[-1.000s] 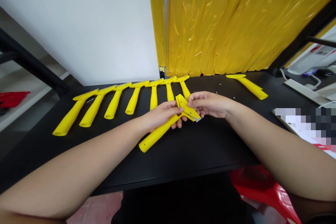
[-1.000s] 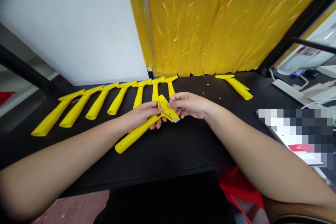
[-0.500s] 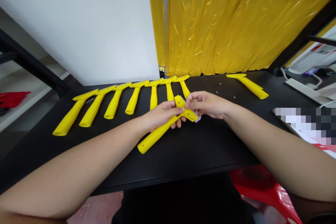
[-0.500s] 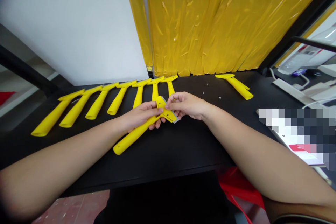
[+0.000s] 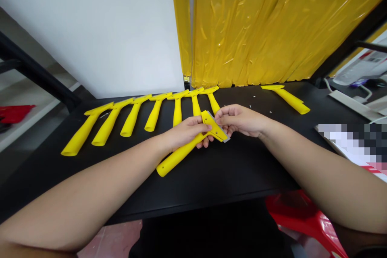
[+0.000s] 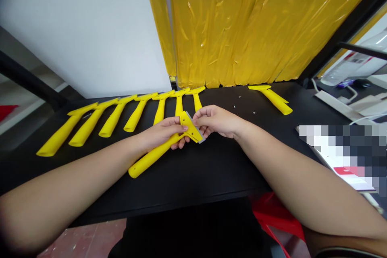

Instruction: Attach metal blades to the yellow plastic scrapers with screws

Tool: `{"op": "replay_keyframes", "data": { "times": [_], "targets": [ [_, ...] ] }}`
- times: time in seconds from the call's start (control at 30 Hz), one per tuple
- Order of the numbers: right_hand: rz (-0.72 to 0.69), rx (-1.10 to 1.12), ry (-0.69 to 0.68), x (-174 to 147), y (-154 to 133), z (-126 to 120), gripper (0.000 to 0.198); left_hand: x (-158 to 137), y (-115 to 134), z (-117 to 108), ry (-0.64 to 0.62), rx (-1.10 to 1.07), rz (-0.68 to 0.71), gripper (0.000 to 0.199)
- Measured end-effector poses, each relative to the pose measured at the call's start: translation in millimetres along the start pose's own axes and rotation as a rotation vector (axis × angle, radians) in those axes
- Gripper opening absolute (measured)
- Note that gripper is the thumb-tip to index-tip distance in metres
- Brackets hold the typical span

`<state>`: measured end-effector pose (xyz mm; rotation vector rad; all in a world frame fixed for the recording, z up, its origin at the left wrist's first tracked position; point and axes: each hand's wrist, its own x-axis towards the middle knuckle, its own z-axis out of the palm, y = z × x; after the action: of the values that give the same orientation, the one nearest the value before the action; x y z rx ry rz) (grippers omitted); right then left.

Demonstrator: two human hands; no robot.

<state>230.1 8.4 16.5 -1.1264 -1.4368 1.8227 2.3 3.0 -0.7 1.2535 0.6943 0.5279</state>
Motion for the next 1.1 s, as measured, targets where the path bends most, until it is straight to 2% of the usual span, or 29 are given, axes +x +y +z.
{"op": "replay_keyframes", "data": {
  "times": [0.37,0.63,0.8,0.93,1.1],
  "targets": [
    [-0.031,-0.014,0.044,-1,0,4,0.024,0,1,1,-0.033,0.013,-0.003,0.011],
    [-0.044,-0.071,0.122,-1,-2,11,0.010,1,0,1,-0.016,0.029,-0.015,0.007],
    [-0.066,-0.075,0.163,-1,-5,16,0.012,0,2,3,-0.033,0.076,-0.025,0.007],
    [-0.054,-0.115,0.136,-2,-5,14,0.011,-1,3,5,-0.038,0.082,-0.023,0.005],
    [-0.055,-0.127,0.101,-2,-3,12,0.009,-1,4,7,0.006,0.069,-0.039,0.012]
  ]
}}
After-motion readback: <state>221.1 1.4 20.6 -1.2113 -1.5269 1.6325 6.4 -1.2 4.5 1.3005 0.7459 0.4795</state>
